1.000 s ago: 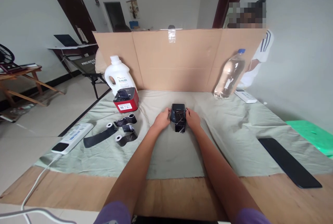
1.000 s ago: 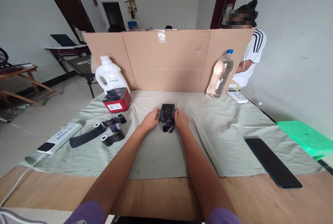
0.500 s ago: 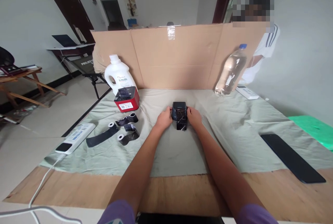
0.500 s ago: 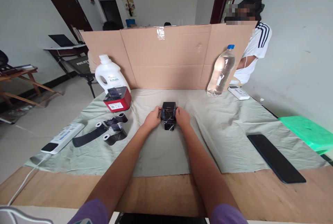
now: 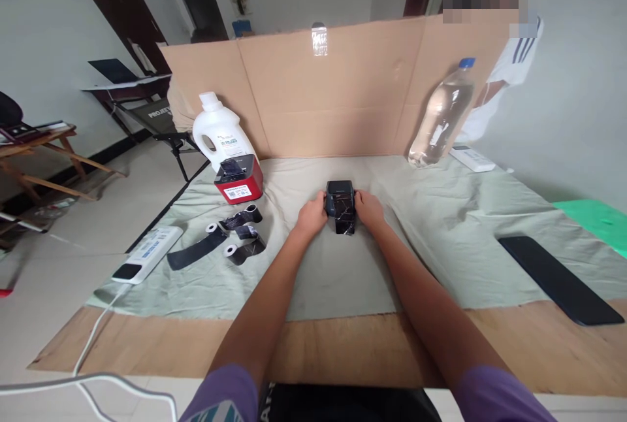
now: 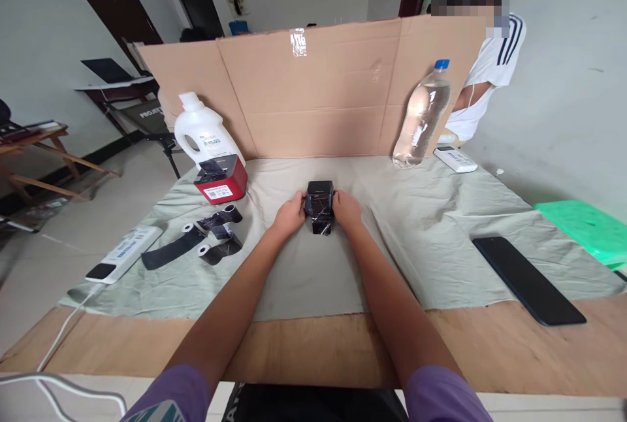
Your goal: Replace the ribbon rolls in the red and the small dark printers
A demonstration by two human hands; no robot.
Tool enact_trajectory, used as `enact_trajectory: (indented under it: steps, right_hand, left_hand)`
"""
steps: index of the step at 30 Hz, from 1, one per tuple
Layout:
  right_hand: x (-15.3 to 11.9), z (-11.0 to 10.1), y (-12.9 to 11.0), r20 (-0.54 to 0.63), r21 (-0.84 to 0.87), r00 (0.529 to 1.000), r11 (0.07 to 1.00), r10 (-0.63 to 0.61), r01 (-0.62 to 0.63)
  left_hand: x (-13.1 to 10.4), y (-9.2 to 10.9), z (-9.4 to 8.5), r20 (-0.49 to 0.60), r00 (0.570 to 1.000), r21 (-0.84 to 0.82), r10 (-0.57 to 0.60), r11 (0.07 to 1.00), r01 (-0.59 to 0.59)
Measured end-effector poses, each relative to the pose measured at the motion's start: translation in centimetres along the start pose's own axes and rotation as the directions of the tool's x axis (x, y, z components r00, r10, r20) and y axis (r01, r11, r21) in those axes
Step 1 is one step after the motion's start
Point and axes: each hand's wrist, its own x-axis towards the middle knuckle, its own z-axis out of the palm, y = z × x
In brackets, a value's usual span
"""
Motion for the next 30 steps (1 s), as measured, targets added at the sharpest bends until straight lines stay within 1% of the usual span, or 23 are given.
enact_trajectory:
  steps: [5, 12, 18, 23, 25, 27, 29, 30]
  right_hand:
    - [0.1, 0.0, 0.0, 0.020, -0.023, 1.000, 1.000, -0.001, 0.002]
    - [0.1, 0.1, 0.0, 0.005, -0.027, 1.000, 1.000, -0.002, 0.003]
    - [-0.1, -0.2, -0.2, 0.015, -0.025, 1.000, 1.000, 0.002, -0.002]
    - [-0.1, -0.3, -0.2, 0.025, -0.028, 1.000, 1.000, 0.002, -0.001]
    - [0.0, -0.2, -0.2, 0.021, -0.015, 1.000, 1.000, 0.006, -0.005]
    - [0.0, -0.1, -0.1, 0.018, -0.005, 1.000, 1.000, 0.014, -0.014]
    - [0.0, 0.0, 0.0, 0.014, 0.004, 1.000, 1.000, 0.018, -0.018]
    - [-0.1, 0.0, 0.0, 0.009, 0.010, 1.000, 1.000, 0.018, -0.018]
  left_hand:
    - [-0.1, 0.0, 0.0, 0.019, 1.000, 0.033, 0.000, 0.999, -0.001]
    - [0.0, 0.1, 0.0, 0.002, 1.000, 0.066, -0.003, 0.998, 0.003]
    - [-0.2, 0.5, 0.1, 0.009, 1.000, 0.045, -0.025, 0.999, 0.025]
    - [-0.2, 0.4, 0.4, -0.003, 0.999, 0.013, -0.048, 0.999, 0.048]
    - [-0.2, 0.2, 0.5, -0.019, 0.998, -0.033, -0.060, 0.998, 0.059]
    - [-0.2, -0.1, 0.6, -0.038, 0.997, -0.124, -0.073, 0.990, 0.068]
    - [0.0, -0.4, 0.9, -0.057, 0.995, -0.270, -0.081, 0.961, 0.063]
    - [0.1, -0.7, 1.1, -0.068, 0.994, -0.361, -0.084, 0.931, 0.054]
